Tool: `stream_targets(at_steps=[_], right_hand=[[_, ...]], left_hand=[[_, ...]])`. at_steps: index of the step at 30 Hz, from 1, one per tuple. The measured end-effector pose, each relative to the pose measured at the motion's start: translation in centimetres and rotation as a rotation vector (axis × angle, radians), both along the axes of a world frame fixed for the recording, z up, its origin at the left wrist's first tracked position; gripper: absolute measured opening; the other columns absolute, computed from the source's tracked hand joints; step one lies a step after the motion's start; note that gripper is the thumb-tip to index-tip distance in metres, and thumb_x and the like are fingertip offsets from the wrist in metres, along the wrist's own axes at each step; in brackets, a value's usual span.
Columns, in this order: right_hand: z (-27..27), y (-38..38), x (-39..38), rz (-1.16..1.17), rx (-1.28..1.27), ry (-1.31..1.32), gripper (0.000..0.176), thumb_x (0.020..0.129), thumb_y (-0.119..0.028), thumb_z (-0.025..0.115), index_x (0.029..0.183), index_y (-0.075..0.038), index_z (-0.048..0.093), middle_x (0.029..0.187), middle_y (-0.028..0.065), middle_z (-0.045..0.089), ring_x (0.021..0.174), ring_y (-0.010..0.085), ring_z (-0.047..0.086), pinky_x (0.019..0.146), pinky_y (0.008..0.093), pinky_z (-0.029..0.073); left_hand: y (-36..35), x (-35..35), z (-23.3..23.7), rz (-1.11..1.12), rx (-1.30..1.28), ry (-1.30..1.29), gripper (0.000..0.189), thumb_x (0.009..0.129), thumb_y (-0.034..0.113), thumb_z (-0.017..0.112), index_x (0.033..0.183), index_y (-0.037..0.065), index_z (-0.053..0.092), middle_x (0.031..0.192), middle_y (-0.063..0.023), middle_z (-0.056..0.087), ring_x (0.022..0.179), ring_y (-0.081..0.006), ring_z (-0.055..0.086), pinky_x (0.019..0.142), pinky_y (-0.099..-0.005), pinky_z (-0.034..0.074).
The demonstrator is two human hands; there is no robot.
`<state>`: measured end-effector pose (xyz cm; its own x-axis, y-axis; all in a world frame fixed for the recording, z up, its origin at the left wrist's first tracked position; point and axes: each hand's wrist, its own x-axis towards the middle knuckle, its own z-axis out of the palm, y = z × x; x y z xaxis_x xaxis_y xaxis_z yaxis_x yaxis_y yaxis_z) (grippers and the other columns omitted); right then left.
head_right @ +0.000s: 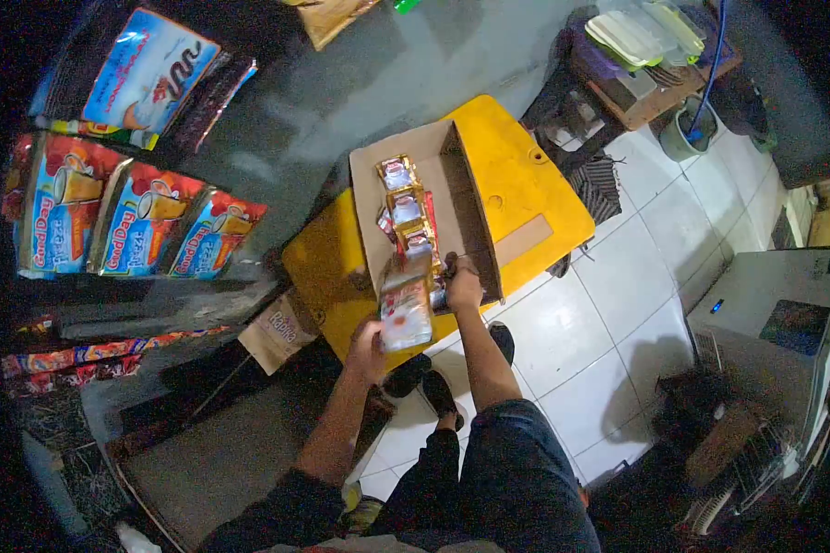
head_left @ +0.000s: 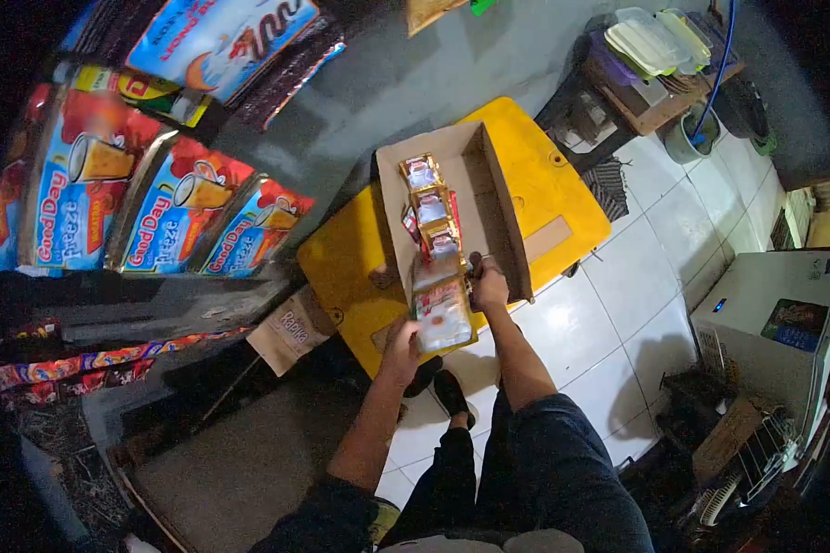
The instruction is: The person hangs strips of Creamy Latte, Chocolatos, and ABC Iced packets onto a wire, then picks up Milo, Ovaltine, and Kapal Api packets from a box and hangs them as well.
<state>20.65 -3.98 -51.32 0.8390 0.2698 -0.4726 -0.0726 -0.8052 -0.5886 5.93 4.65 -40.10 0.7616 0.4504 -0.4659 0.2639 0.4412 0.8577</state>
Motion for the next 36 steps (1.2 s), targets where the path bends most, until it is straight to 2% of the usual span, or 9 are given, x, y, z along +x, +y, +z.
stream_targets(at_steps=[6,8,11,16,22,23,26,30,36], right_hand=[[4.5,-1.6,-1.9,-0.185,0.419,-0.145,0.017,0.069,-0.004,0.051,0.086,-0.005,0.047,0.078,0.0168,0.058,0.075,0.0316,0.057,0.064,0.0381,0.045],[7.5,-2.4,-1.4,-0.154,0.461,-0.212,0.022,0.068,0.003,0.044,0.088,-0.004,0.052,0.069,0.0135,0.057,0.056,0.0249,0.054,0.056,0.0294,0.045],[13.1,-3.9,0.3,-0.227,0.935,0.112,0.02,0.073,0.005,0.043,0.087,0.002,0.057,0.079,0.0062,0.06,0.064,0.0102,0.053,0.054,0.0206,0.043],[25.2,-7.2,3.4,-0.095,0.949,0.134,0.017,0.08,-0.002,0.045,0.091,0.002,0.057,0.08,0.0033,0.058,0.071,0.0092,0.053,0.063,0.0203,0.042],[39.4,-10.3,4.3,0.166,1.089,0.153,0.026,0.071,0.0,0.06,0.097,0.002,0.056,0.087,0.0028,0.058,0.073,0.0077,0.053,0.068,0.0204,0.042],[41.0,-10.3,3.9,0.197,1.192,0.08,0.027,0.071,0.002,0.059,0.097,0.002,0.056,0.088,0.0033,0.058,0.076,0.0084,0.054,0.07,0.0208,0.042],[42.9,-11.1,4.4,0.151,1.318,-0.039,0.026,0.07,0.007,0.056,0.096,0.002,0.055,0.089,0.0056,0.059,0.08,0.0099,0.055,0.074,0.0231,0.043],[45.6,-11.1,4.8,0.106,1.38,-0.179,0.024,0.071,0.005,0.057,0.094,0.002,0.058,0.089,0.0063,0.059,0.08,0.0112,0.055,0.073,0.0223,0.043],[47.2,-9.1,2.8,-0.061,1.327,-0.135,0.015,0.074,-0.004,0.059,0.087,0.003,0.06,0.077,0.0039,0.059,0.067,0.0068,0.053,0.057,0.0194,0.044]], left_hand=[[-2.2,-7.3,2.0,0.313,-0.653,0.358,0.035,0.069,0.011,0.046,0.101,-0.002,0.048,0.092,-0.0068,0.056,0.088,-0.0197,0.054,0.08,-0.0314,0.042],[-2.2,-11.8,-2.6,0.252,-0.858,0.005,0.044,0.066,0.01,0.045,0.108,-0.001,0.043,0.094,-0.0083,0.056,0.092,-0.0223,0.052,0.084,-0.0381,0.041],[-3.0,-8.9,5.5,0.022,-1.079,-0.508,0.055,0.061,0.007,0.045,0.114,0.001,0.037,0.097,-0.0081,0.054,0.093,-0.0229,0.051,0.086,-0.0426,0.038],[-2.4,-5.3,16.5,0.149,-0.712,-0.306,0.052,0.061,0.008,0.05,0.112,0.005,0.042,0.081,-0.0071,0.053,0.071,-0.0224,0.052,0.085,-0.0467,0.037],[-3.3,-1.7,26.4,0.221,-0.281,-0.485,0.049,0.065,0.007,0.05,0.113,0.004,0.04,0.082,-0.0048,0.052,0.07,-0.0203,0.051,0.07,-0.032,0.042],[-3.1,-1.9,26.5,0.073,0.295,-0.115,0.048,0.062,0.003,0.049,0.11,0.001,0.042,0.087,-0.0073,0.053,0.077,-0.0219,0.052,0.07,-0.0314,0.043],[-1.7,-2.3,24.8,-0.087,-0.261,-0.708,0.045,0.06,-0.003,0.041,0.105,-0.002,0.046,0.092,-0.0106,0.055,0.083,-0.0195,0.054,0.068,-0.0323,0.043],[-5.2,-2.8,29.5,0.128,-0.221,-0.526,0.049,0.056,-0.003,0.043,0.106,-0.003,0.045,0.094,-0.0105,0.055,0.083,-0.0192,0.055,0.07,-0.0298,0.043],[-4.6,-8.2,25.6,0.123,0.081,-0.201,0.044,0.065,-0.006,0.056,0.107,-0.001,0.044,0.101,-0.0103,0.053,0.091,-0.0181,0.053,0.08,-0.0303,0.042]])
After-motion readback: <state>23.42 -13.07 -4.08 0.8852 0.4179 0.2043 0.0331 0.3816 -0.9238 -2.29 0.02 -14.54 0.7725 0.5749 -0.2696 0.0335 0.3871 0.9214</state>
